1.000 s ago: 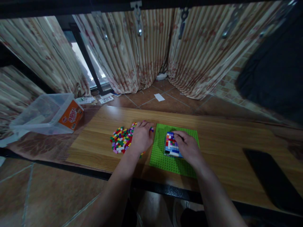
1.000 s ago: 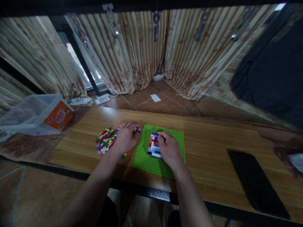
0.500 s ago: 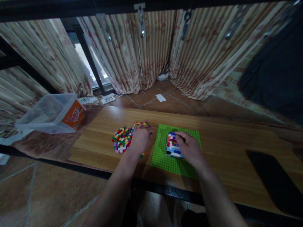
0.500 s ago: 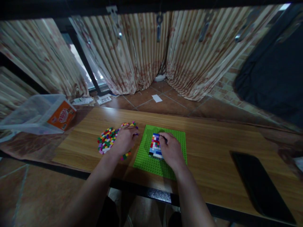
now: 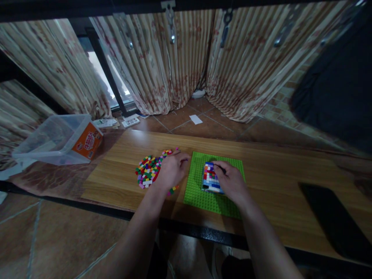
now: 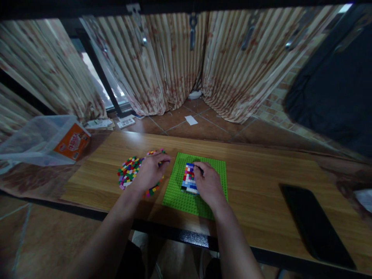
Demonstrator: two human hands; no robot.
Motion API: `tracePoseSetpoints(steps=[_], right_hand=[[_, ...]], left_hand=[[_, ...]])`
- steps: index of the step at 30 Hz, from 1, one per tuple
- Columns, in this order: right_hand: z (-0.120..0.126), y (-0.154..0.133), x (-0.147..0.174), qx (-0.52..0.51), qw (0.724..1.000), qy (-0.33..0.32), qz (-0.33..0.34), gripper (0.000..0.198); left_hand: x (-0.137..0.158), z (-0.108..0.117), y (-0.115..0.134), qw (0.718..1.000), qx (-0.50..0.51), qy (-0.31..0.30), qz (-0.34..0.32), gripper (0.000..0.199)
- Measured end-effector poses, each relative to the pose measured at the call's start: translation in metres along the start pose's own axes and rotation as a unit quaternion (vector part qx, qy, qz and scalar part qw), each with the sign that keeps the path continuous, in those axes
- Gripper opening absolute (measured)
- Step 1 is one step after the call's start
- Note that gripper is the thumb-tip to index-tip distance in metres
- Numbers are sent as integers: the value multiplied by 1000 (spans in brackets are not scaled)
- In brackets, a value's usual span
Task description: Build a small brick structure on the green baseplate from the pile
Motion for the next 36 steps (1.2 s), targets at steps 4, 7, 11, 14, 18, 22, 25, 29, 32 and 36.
tracePoseSetpoints(steps=[4, 7, 11, 14, 18, 22, 25, 29, 32, 36], right_hand=[[0, -1, 0, -14, 1000, 2, 2, 31], [6, -5, 0, -33, 999, 35, 9, 31], [19, -22, 3, -32, 993, 82, 79, 30], [20, -36, 8, -41, 986, 72, 142, 23], [15, -41, 12, -68, 983, 46, 163, 18], [16, -40, 12, -83, 983, 53, 155, 14], [19, -46, 14, -38, 981, 70, 178, 13], [22, -58, 20, 40, 969, 101, 220, 15], [22, -62, 22, 68, 963, 113, 233, 17], [29, -46, 16, 72, 965, 137, 211, 18]], left_hand=[[-1, -9, -1, 974, 219, 26, 47, 20], [0, -22, 4, 938, 337, 5, 76, 23], [2, -26, 16, 916, 395, 0, 68, 30], [2, -25, 26, 907, 420, -4, 42, 31], [2, -26, 33, 898, 439, -6, 32, 31], [2, -28, 35, 897, 441, -2, 43, 32], [3, -30, 36, 895, 441, 11, 69, 31], [5, -33, 36, 878, 464, 27, 119, 31], [6, -36, 35, 865, 477, 39, 150, 31], [6, -33, 26, 865, 465, 78, 172, 29]])
Point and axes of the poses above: each hand's wrist, its own x-axis away from the middle knuckle, its own z-axis out of the back of the hand, y = z × x, the point moved 6 cm from there along -x, towards the middle knuckle
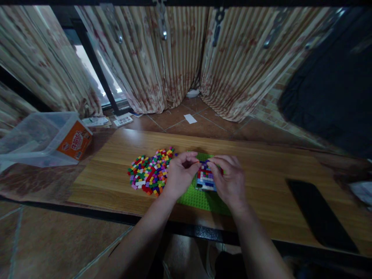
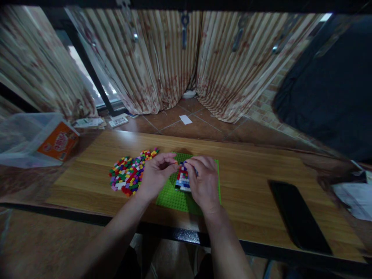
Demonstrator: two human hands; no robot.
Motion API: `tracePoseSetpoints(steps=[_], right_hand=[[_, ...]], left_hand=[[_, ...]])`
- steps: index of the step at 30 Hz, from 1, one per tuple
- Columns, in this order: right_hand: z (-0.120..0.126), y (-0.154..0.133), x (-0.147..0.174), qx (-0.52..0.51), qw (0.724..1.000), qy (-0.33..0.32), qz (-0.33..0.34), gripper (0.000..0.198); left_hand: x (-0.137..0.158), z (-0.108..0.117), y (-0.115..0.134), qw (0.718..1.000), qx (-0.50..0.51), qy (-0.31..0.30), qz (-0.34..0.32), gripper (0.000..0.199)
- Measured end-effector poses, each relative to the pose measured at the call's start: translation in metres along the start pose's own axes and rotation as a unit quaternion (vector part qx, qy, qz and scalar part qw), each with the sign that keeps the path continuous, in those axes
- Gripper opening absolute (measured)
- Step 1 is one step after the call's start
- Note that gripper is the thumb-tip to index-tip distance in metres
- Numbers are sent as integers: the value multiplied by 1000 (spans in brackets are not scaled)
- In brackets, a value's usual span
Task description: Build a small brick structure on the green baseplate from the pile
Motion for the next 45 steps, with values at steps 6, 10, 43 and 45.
tracePoseSetpoints(steps=[6, 10, 43, 45], right_hand=[[2, 34, -2, -8, 996, -32, -78, 20], [-7, 29, -2, -3, 994, -77, -72, 22], [-25, 44, 0, -97, 967, -112, -209, 19], [-25, 44, 1, -99, 968, -109, -206, 19]], left_hand=[[-5, 17, -8, 998, -54, 22, 1, 24], [-4, 17, -13, 997, -78, 4, 2, 24], [5, -4, -11, 982, -184, -48, 20, 29], [5, -3, -12, 983, -178, -48, 16, 28]])
Point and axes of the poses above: each hand's wrist, its own x-axis away from the middle knuckle, its own z-axis out of the back of the hand, y = z × x, the point moved 6 cm from there along -x, towards the middle knuckle
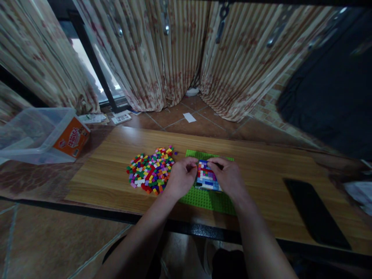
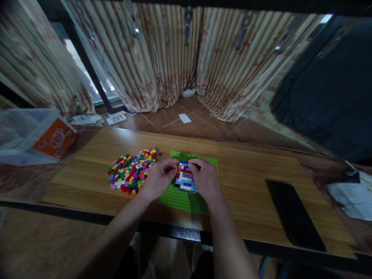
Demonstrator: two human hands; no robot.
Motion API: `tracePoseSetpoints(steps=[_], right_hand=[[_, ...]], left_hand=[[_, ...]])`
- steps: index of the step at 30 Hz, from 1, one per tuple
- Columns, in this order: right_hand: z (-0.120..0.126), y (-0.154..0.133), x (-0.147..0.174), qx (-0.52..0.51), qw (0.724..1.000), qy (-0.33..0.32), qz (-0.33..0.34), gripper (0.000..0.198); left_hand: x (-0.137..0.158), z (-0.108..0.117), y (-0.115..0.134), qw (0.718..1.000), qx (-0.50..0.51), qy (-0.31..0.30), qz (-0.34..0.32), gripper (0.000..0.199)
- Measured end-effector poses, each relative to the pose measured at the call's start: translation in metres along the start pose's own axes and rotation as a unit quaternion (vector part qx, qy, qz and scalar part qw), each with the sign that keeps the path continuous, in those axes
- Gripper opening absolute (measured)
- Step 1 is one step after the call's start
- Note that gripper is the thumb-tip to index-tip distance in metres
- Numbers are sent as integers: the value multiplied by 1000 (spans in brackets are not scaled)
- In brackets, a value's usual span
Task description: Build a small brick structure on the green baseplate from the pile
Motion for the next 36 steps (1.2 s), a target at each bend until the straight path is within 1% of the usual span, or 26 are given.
tracePoseSetpoints(steps=[6, 9, 11, 13, 19, 22, 27, 30, 34, 36], right_hand=[[3, 5, 4, -22, 1000, -6, -4, 24], [12, 0, 7, -46, 998, 42, 15, 25], [18, -8, 9, -55, 995, 76, 39, 23], [18, -17, 11, -54, 993, 87, 66, 20], [6, -38, 17, -27, 989, 48, 136, 16], [0, -42, 18, -12, 988, 32, 154, 16], [-2, -44, 18, -30, 987, 28, 153, 13], [3, -41, 17, -41, 989, 35, 139, 13], [20, -21, 11, -47, 991, 85, 95, 15], [26, -8, 7, -48, 993, 87, 70, 16]], left_hand=[[-5, 9, -6, 998, 46, 31, -21, 22], [-7, 14, -4, 995, 90, 37, -24, 23], [-7, 15, -1, 993, 114, 34, -27, 24], [-6, 14, 2, 990, 130, 26, -35, 25], [-1, 8, 11, 986, 149, 5, -70, 31], [1, 5, 13, 986, 150, -6, -77, 33], [4, 0, 16, 986, 141, -24, -87, 36], [4, 0, 16, 987, 132, -26, -86, 37], [0, 7, 7, 993, 83, 17, -83, 34], [-3, 10, 1, 995, 49, 37, -79, 31]])
Point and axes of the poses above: each hand's wrist, its own x-axis away from the middle knuckle, its own z-axis out of the back of the hand, y = z × x, the point moved 6 cm from there along -x, towards the middle knuckle
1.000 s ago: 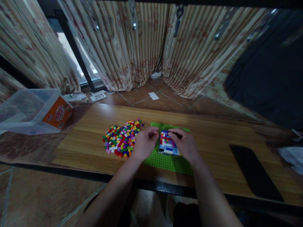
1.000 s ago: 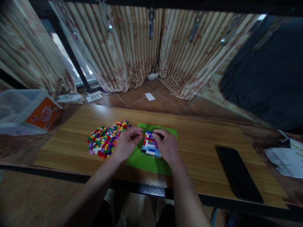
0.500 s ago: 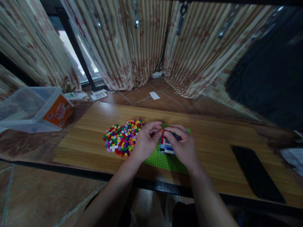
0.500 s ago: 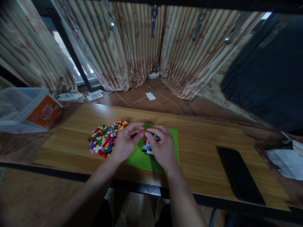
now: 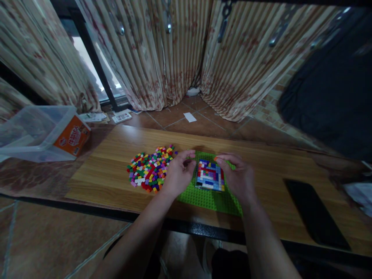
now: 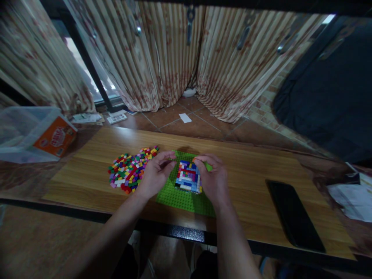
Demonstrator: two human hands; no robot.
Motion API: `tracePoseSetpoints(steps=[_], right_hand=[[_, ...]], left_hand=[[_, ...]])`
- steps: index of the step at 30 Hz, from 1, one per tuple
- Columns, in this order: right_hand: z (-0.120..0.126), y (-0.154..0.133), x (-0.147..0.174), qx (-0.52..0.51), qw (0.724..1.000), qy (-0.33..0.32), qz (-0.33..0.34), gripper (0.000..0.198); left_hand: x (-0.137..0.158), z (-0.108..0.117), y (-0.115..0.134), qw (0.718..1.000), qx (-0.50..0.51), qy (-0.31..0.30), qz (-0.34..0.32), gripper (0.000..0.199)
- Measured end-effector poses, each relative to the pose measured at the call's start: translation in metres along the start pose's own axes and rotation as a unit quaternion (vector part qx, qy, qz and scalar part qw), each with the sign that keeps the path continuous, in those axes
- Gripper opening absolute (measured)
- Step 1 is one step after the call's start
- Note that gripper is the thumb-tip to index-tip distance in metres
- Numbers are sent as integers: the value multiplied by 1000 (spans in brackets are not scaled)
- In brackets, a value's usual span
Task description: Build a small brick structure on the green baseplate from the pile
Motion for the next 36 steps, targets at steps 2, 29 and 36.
tracePoseSetpoints(steps=[2, 29, 36], right_hand=[[1, 9, -1, 8, 1000, -22, -17, 17], [-18, 22, 2, -11, 990, -79, -116, 22], [-19, 17, 1, 19, 991, -80, -107, 23]], left_hand=[[-1, 1, -4, 1000, -28, -1, 8, 30], [5, -11, 3, 997, -45, -37, 51, 37], [5, -11, 7, 996, -67, -41, 38, 38]])
Point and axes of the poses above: each hand's wrist, its own x-axis away from the middle knuckle, its own z-axis out of the back of the hand, y = z × x, the point moved 6 cm from there along -x, towards the middle knuckle
